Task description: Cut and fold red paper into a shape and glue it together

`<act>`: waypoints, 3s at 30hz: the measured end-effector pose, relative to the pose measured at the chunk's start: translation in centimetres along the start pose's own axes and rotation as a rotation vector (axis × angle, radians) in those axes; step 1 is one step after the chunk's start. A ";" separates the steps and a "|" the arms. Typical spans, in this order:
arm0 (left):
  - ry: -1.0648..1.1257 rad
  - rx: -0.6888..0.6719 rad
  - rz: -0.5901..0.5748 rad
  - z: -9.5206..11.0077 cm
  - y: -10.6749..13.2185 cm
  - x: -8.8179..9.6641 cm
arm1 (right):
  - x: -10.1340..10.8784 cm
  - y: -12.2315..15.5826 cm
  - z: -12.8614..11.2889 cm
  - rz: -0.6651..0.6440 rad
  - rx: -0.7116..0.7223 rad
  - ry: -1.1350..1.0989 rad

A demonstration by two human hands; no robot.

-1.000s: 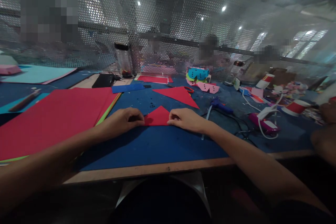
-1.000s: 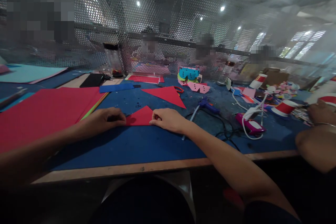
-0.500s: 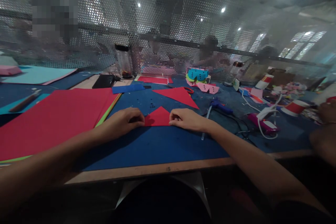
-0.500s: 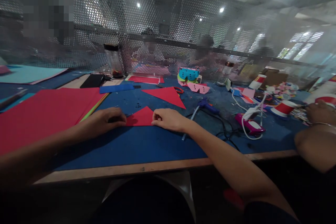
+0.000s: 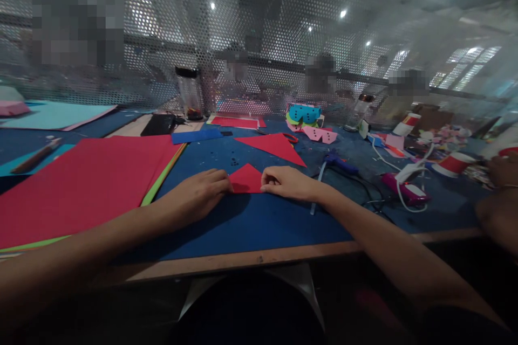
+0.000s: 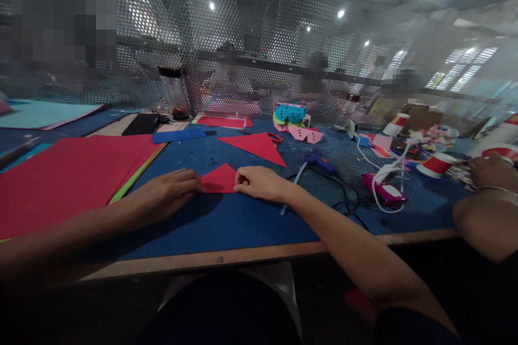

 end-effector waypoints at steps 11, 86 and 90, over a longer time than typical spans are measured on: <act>-0.044 -0.085 0.050 1.5 -2.8 -1.7 | 0.0 0.1 -0.2 0.008 0.022 0.015; 0.056 -0.061 0.083 0.7 -2.5 -1.8 | 1.5 0.9 0.4 -0.100 0.095 -0.021; 0.052 -0.053 0.065 0.6 -2.5 -1.9 | 1.6 1.1 1.0 -0.122 0.065 -0.054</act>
Point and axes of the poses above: each hand's wrist, its own y-axis away from the middle knuckle, its own x-axis out of the back of the hand, z = x × y, the point moved 5 cm from there along -y, towards the middle knuckle, and after that the axes turned 1 degree about x, right-handed, at the moved point
